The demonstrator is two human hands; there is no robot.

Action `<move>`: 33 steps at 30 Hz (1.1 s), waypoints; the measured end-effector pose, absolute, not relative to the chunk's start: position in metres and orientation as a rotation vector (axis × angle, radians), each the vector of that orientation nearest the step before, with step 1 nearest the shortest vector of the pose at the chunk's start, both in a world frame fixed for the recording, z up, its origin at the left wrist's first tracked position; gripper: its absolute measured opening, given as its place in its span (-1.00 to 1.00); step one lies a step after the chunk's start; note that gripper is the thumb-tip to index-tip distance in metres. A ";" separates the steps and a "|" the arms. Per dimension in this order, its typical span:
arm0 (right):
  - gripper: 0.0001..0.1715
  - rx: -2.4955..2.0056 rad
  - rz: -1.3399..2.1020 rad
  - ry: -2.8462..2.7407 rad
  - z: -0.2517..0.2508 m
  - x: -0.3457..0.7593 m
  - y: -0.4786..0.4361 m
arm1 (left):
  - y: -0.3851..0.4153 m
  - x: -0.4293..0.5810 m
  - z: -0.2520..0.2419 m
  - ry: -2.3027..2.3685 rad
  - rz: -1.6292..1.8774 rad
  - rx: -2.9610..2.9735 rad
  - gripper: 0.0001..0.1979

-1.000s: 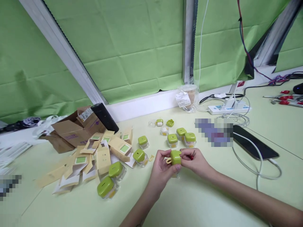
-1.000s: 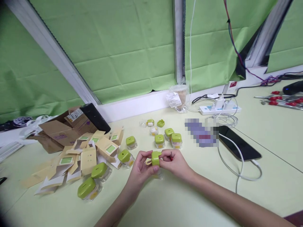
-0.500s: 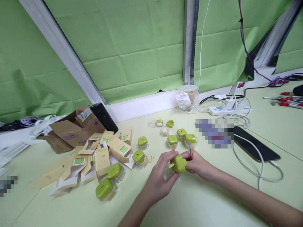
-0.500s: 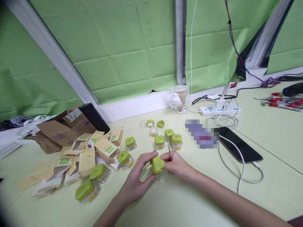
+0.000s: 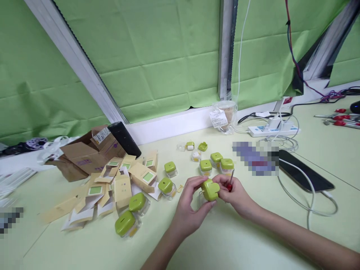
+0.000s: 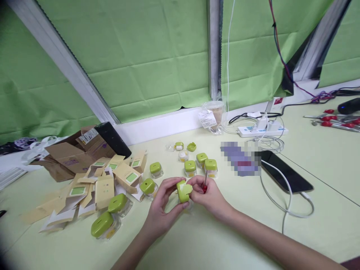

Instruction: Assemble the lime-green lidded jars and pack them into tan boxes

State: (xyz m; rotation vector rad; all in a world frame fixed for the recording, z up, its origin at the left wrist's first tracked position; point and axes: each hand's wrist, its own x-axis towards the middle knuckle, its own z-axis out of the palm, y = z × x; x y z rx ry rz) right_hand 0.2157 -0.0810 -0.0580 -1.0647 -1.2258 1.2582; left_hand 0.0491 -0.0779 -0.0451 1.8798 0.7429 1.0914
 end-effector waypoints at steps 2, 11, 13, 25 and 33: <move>-0.83 -1.120 1.181 -1.248 -0.059 0.221 -0.078 | -0.074 0.045 -0.041 0.789 1.149 1.814 -0.55; -0.74 -1.225 1.029 -1.790 -0.057 0.235 -0.073 | -0.053 0.016 -0.010 0.959 0.646 1.925 -0.54; -0.60 -1.267 1.003 -1.906 -0.057 0.240 -0.071 | -0.056 0.019 -0.011 0.952 0.564 1.992 -0.52; -0.68 -1.653 0.476 -2.093 0.007 0.248 0.025 | -0.054 0.036 -0.021 1.081 0.126 2.423 -0.47; -0.67 -1.866 0.391 -2.296 0.004 0.182 0.141 | 0.002 0.048 0.003 1.459 -0.013 2.534 -0.57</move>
